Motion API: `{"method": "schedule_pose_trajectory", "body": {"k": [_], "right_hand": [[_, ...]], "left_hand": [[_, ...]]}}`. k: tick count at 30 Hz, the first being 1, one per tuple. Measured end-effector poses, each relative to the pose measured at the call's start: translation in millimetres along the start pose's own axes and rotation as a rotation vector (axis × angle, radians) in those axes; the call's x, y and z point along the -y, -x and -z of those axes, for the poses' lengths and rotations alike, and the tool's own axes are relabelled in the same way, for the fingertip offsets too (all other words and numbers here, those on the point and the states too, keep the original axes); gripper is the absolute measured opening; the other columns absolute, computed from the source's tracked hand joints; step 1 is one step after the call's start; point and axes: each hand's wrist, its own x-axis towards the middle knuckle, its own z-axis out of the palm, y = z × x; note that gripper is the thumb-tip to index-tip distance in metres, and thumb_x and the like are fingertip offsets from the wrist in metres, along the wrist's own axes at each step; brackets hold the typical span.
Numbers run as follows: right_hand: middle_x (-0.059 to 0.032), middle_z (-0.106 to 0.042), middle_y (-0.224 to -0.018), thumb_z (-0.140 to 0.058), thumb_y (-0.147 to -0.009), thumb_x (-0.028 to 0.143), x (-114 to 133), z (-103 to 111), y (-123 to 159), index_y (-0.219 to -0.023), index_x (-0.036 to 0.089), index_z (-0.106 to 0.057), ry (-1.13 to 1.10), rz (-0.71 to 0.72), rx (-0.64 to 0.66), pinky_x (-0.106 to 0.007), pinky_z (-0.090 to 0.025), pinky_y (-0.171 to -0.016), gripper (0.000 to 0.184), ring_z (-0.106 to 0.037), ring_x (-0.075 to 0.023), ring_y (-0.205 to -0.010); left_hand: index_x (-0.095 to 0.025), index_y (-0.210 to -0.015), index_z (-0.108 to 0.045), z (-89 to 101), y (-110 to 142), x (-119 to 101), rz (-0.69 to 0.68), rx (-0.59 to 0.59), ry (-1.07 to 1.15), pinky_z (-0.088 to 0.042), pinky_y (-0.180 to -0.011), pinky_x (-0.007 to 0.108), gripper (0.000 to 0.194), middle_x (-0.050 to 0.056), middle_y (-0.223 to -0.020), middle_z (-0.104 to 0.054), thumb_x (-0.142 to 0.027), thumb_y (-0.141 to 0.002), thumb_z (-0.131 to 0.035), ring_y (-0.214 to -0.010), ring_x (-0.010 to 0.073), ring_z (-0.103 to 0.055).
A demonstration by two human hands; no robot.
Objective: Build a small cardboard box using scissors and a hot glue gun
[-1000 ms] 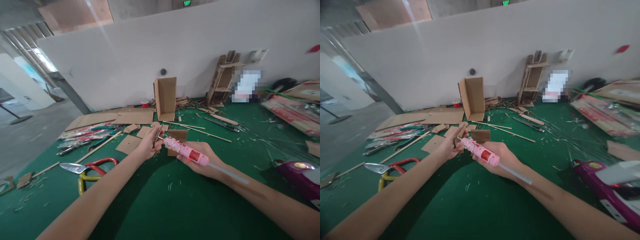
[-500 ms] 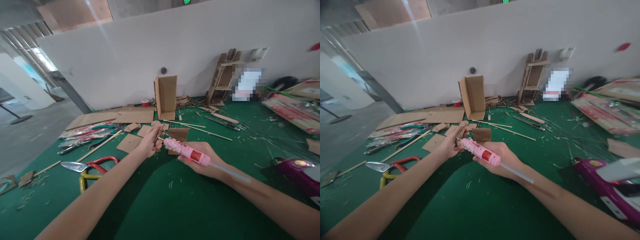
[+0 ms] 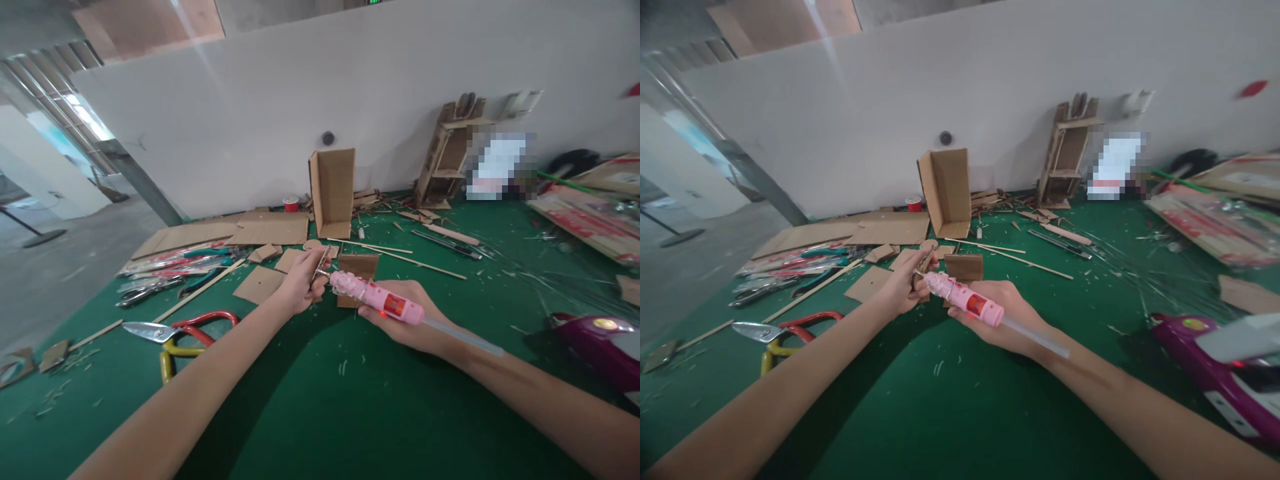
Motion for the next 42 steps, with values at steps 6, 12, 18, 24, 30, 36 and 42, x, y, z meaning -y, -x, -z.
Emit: {"method": "schedule_pose_trajectory", "body": {"k": [6, 12, 18, 24, 30, 36, 42], "right_hand": [[0.0021, -0.051, -0.059, -0.054, -0.090, 0.036, -1.6, 0.0, 2.9, -0.066, 0.020, -0.047, 0.016, 0.037, 0.015, -0.023, -0.035, -0.050, 0.030, -0.048, -0.0095, -0.051], [0.0025, -0.050, -0.058, -0.053, -0.090, 0.034, -2.7, -0.5, 3.0, -0.065, 0.019, -0.047, 0.026, 0.084, -0.003, -0.023, -0.034, -0.049, 0.030, -0.047, -0.0091, -0.049], [0.0033, -0.048, -0.056, -0.053, -0.090, 0.033, 2.0, -0.3, -0.1, -0.062, 0.020, -0.046, 0.021, 0.018, -0.036, -0.022, -0.033, -0.047, 0.031, -0.045, -0.0083, -0.048], [0.0045, -0.046, -0.055, -0.055, -0.088, 0.032, 4.3, 1.4, 1.4, -0.062, 0.020, -0.045, -0.014, 0.003, 0.008, -0.022, -0.032, -0.046, 0.031, -0.042, -0.0077, -0.046], [0.0036, -0.048, -0.057, -0.055, -0.089, 0.030, -0.2, 0.8, 4.8, -0.064, 0.020, -0.046, -0.011, 0.060, 0.004, -0.022, -0.033, -0.047, 0.028, -0.045, -0.0082, -0.049], [0.0031, -0.049, -0.057, -0.056, -0.088, 0.031, -0.3, -0.3, 4.3, -0.064, 0.020, -0.047, 0.013, 0.077, -0.003, -0.023, -0.034, -0.048, 0.028, -0.046, -0.0088, -0.049], [0.0027, -0.052, -0.059, -0.055, -0.090, 0.036, 3.8, 2.1, 1.7, -0.065, 0.020, -0.049, -0.011, -0.089, 0.002, -0.023, -0.035, -0.048, 0.030, -0.048, -0.0095, -0.049]], "left_hand": [[-0.016, -0.075, -0.052, 0.3, 0.4, -0.1, -0.005, -0.005, 0.000, -0.009, -0.027, 0.014, 0.032, -0.006, -0.064, -0.053, -0.044, -0.076, -0.069, -0.025, -0.0025, -0.026], [-0.016, -0.076, -0.052, 1.3, -0.5, 1.0, -0.018, 0.006, -0.002, -0.009, -0.026, 0.014, 0.031, -0.006, -0.065, -0.052, -0.042, -0.077, -0.069, -0.026, -0.0023, -0.028], [-0.016, -0.075, -0.054, 2.7, -1.7, 3.6, -0.049, 0.042, -0.009, -0.010, -0.026, 0.014, 0.026, -0.007, -0.063, -0.051, -0.040, -0.081, -0.064, -0.026, -0.0020, -0.029], [-0.017, -0.073, -0.053, 1.1, 0.3, 1.9, -0.047, 0.011, -0.027, -0.010, -0.026, 0.015, 0.029, -0.007, -0.061, -0.051, -0.042, -0.080, -0.065, -0.025, -0.0014, -0.029], [-0.017, -0.076, -0.054, 1.2, 1.5, 0.6, -0.031, -0.018, -0.030, -0.012, -0.027, 0.015, 0.029, -0.006, -0.062, -0.053, -0.043, -0.079, -0.067, -0.026, -0.0014, -0.029], [-0.017, -0.078, -0.053, 0.7, 3.0, 0.0, -0.023, 0.000, -0.021, -0.010, -0.027, 0.014, 0.027, -0.006, -0.066, -0.053, -0.041, -0.081, -0.064, -0.026, -0.0021, -0.028], [-0.016, -0.074, -0.052, 0.6, 2.5, 0.1, -0.023, 0.046, -0.008, -0.011, -0.026, 0.013, 0.030, -0.007, -0.064, -0.049, -0.043, -0.078, -0.066, -0.028, -0.0024, -0.027]]}}
